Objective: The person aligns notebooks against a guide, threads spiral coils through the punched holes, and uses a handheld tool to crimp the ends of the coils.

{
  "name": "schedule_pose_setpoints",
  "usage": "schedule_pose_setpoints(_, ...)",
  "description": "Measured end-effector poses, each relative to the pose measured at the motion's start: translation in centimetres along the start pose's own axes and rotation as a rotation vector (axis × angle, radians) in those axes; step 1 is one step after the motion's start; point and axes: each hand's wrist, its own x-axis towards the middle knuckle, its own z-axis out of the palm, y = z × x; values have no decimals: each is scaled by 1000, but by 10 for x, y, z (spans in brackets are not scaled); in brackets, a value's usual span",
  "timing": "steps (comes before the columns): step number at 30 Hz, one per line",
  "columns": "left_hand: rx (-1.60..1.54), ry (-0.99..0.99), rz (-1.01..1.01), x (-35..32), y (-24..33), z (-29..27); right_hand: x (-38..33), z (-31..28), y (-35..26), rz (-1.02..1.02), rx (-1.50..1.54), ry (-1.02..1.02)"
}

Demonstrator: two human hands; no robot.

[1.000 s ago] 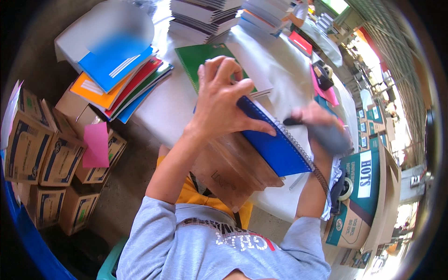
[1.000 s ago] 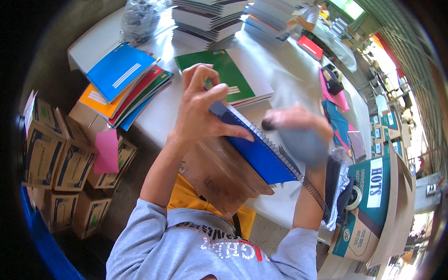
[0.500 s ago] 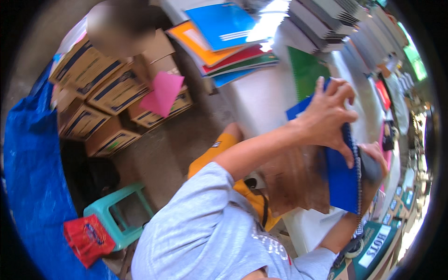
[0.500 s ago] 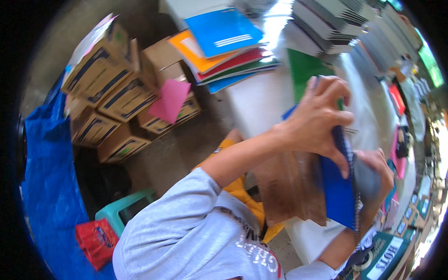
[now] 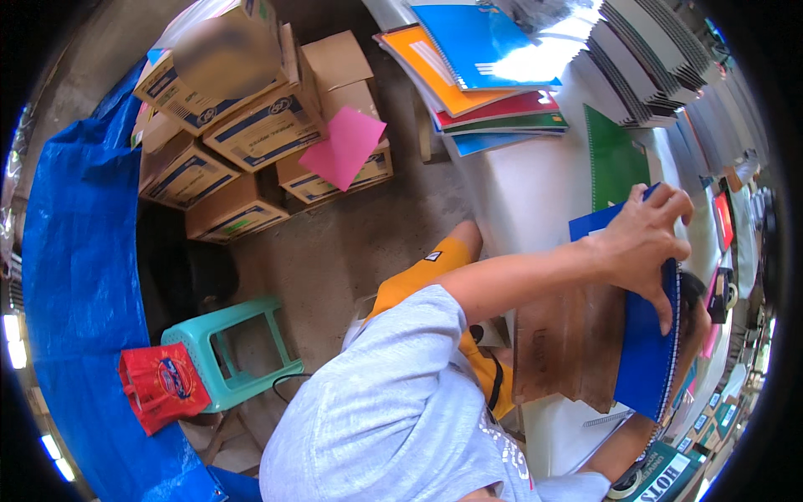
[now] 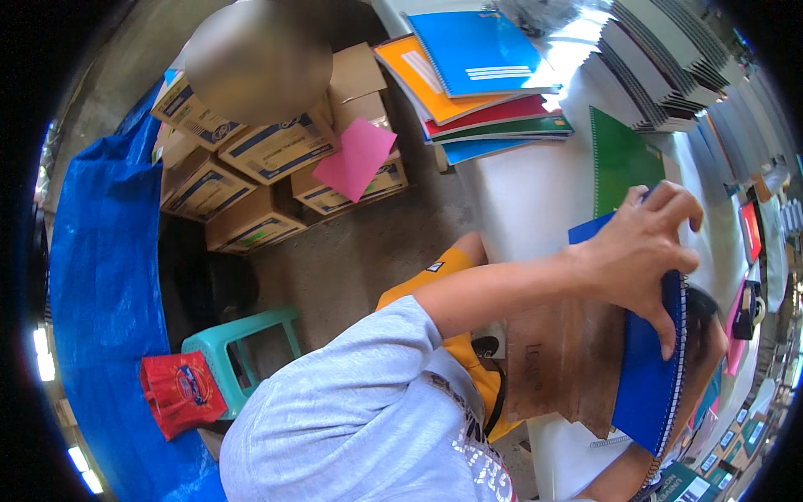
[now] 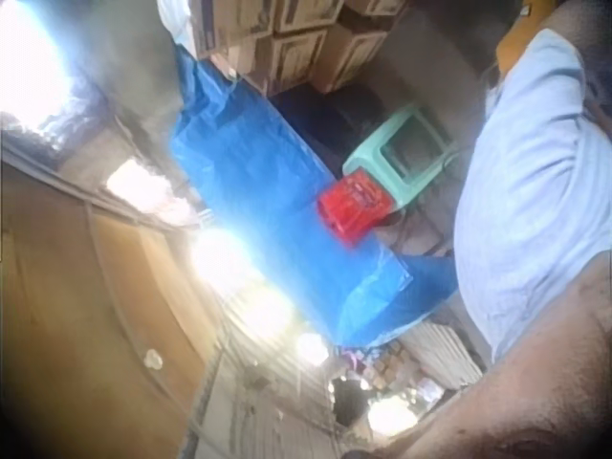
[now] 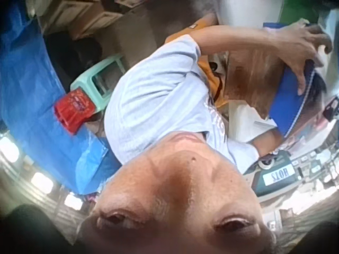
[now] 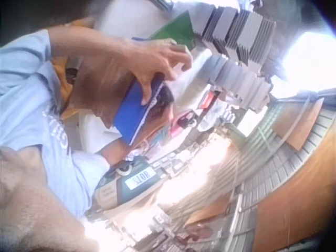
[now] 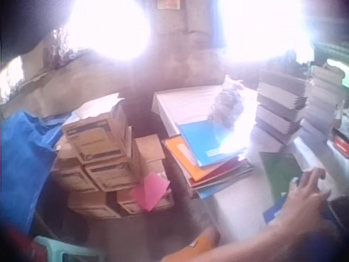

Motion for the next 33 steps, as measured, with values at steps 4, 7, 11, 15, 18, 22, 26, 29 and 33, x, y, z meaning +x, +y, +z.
schedule_pose_setpoints(4, -107, -23, -14, 3, -3, -12, 10, -15, -1, -119, -266, 47)
schedule_pose_setpoints(7, -191, 15, -29, -2, -16, 1, 10, 7, 22, -22, -624, -110)
schedule_pose_setpoints(11, -245, -61, -82, 1, -17, 5, 4, -9, -4, -181, 11, 160)
schedule_pose_setpoints(15, -244, -26, -163, 3, -18, 21, 11, -14, -2, -82, -483, -88)
schedule_pose_setpoints(18, -179, 5, -64, 2, -18, 16, -3, -12, -3, -197, -138, 139)
schedule_pose_setpoints(22, -244, -54, -171, 3, -19, 9, 13, 4, -10, -107, -418, -166)
schedule_pose_setpoints(26, -246, -61, -143, 3, -16, 11, 7, 10, -27, -228, 159, 48)
schedule_pose_setpoints(29, -305, -62, -194, 4, -19, 8, 33, 10, -43, -267, -305, -186)
schedule_pose_setpoints(33, -295, -21, -164, 3, -23, 6, 31, -1, -45, -547, -59, -152)
